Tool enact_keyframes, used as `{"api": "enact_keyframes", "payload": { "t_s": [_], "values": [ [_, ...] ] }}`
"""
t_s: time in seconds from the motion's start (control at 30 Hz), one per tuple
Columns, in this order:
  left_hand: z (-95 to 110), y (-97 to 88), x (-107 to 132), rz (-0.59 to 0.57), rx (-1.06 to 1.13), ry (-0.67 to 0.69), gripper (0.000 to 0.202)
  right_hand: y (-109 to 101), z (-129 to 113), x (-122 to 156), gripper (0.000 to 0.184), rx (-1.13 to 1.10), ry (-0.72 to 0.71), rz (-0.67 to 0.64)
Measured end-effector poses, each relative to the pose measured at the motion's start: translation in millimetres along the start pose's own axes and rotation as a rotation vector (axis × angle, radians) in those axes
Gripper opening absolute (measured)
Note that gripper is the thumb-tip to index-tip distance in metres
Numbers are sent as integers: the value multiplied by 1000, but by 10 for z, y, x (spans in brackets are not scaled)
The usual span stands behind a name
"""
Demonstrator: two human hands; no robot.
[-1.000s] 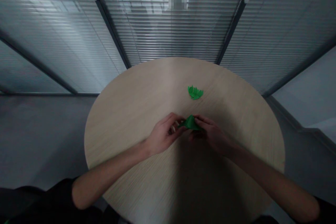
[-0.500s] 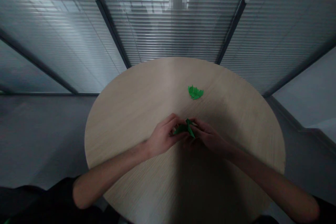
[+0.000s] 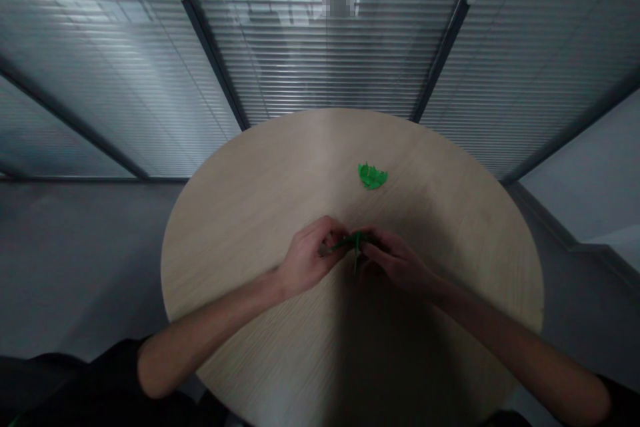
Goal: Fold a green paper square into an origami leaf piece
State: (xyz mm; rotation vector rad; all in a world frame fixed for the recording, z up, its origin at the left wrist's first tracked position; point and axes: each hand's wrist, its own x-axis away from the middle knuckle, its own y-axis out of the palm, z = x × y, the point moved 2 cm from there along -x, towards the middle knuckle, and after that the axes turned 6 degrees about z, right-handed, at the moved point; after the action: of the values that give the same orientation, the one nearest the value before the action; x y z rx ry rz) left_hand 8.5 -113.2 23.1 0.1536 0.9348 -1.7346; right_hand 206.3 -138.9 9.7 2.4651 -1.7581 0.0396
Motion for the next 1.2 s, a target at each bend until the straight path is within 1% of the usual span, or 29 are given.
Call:
{"api": "enact_keyframes", "payload": {
  "t_s": [0.1,0.2,0.33,0.57,0.77,0.9,1.0,1.1,1.2],
  "values": [
    [19,-3,-15,11,12,37,3,0,-30,12,32,86,-53,40],
    [23,0,-22,12,30,57,4,21,-45,35,33,150,-88,78],
    [8,-1,-17,20,70,98,4,35,-20,53,35,169,-77,89],
    [-10,-2,-7,21,84,120,7,25,-40,60,33,221,-145,110],
    [-9,-5,-4,8,85,104,7,21,-45,52,32,226,-164,125],
    [-3,-2,-13,3,86,70,5,11,-40,47,30,229,-153,133],
    [-1,9,-23,-21,102,-35,5,-3,-28,39,29,221,-129,147],
    [-5,20,-22,-60,113,-159,8,-13,-27,25,33,205,-129,148],
    [-10,26,-15,-82,112,-199,12,-15,-40,17,35,209,-142,161]
  ]
}}
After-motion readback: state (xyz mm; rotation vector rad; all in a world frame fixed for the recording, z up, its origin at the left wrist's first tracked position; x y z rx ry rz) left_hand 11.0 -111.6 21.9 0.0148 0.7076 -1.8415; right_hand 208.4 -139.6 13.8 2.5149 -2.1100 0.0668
